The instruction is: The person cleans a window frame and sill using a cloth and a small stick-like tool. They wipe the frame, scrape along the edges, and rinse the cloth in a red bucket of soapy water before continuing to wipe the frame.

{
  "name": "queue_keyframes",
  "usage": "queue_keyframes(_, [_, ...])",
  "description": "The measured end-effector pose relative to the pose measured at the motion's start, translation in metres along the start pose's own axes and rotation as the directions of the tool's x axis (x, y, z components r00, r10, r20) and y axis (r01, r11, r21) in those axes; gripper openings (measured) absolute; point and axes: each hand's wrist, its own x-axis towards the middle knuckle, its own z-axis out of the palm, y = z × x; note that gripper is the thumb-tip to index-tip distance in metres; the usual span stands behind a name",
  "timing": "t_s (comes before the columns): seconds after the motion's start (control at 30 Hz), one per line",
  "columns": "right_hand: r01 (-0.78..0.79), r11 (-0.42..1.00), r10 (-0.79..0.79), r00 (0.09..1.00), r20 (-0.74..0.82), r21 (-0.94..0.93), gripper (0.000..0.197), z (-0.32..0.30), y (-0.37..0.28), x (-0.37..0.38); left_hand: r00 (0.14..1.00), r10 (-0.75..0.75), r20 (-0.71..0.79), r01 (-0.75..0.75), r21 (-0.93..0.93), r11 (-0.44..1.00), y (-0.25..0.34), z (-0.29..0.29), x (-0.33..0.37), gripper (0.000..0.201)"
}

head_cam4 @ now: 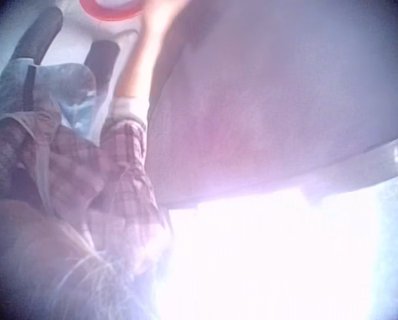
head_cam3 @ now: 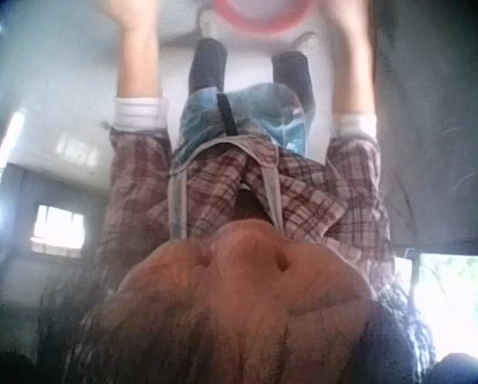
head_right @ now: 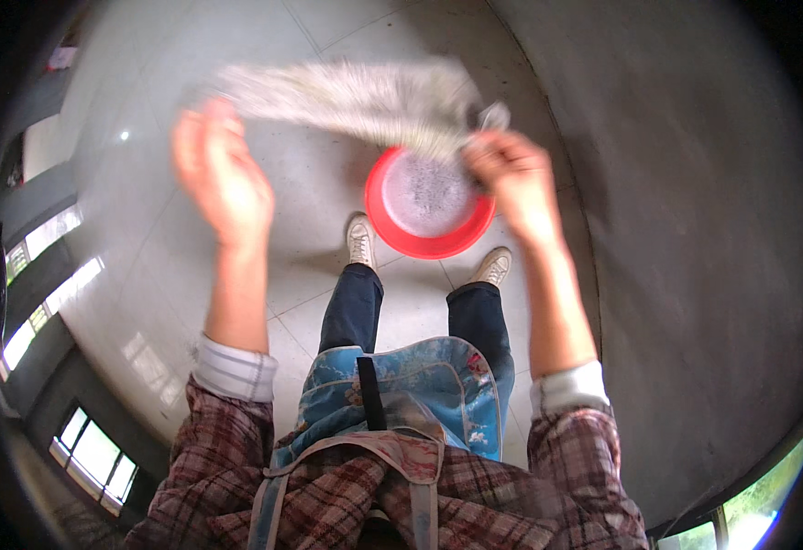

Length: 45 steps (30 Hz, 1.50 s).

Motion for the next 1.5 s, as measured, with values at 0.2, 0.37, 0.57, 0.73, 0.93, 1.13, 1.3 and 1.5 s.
queue_keyframes(0.2, [0.596, -0.005, -0.682, 0.586, 0.439, -0.803, 0.016, 0.018, -0.094, 0.097, 0.374, -0.038, 0.927, -0.925, 0.376, 0.049, -0.107, -0.040, 0.126, 0.017])
queue_keyframes(0.37, [0.358, 0.049, -0.643, 0.725, 0.245, -0.932, 0.016, 0.035, -0.119, 0.128, 0.782, 0.280, 0.557, -0.623, 0.679, 0.388, -0.089, -0.023, 0.189, 0.018])
queue_keyframes(0.57, [0.603, 0.729, -0.659, 0.746, -0.096, -0.324, 0.017, 0.029, -0.092, 0.118, 0.987, -0.144, 0.075, 0.118, 0.281, 0.952, -0.031, -0.032, 0.140, 0.031])
queue_keyframes(0.73, [0.073, 0.922, -0.150, 0.973, 0.175, 0.381, 0.025, 0.006, -0.009, 0.016, 0.875, -0.349, 0.335, 0.423, -0.180, 0.888, 0.011, -0.070, -0.018, 0.044])
queue_keyframes(0.93, [0.115, 0.993, -0.117, 0.991, 0.070, 0.035, 0.018, -0.005, 0.106, -0.052, 0.581, -0.562, 0.589, 0.546, 0.229, 0.806, -0.048, -0.076, -0.171, 0.028])
queue_keyframes(1.13, [0.107, 0.534, 0.059, 0.985, 0.163, -0.839, 0.051, -0.015, 0.255, -0.034, 0.383, -0.658, 0.649, -0.229, 0.757, 0.613, -0.142, -0.107, -0.260, 0.043])
queue_keyframes(1.3, [0.232, 0.226, 0.332, 0.895, 0.299, -0.946, 0.063, 0.043, 0.306, 0.017, 0.519, -0.717, 0.466, 0.105, 0.798, 0.594, -0.206, -0.120, -0.272, 0.054])
queue_keyframes(1.5, [0.064, 0.070, 0.831, 0.548, 0.094, -0.995, 0.080, 0.047, 0.403, 0.112, 0.705, -0.596, 0.385, 0.065, 0.801, 0.595, -0.317, -0.084, -0.244, 0.072])
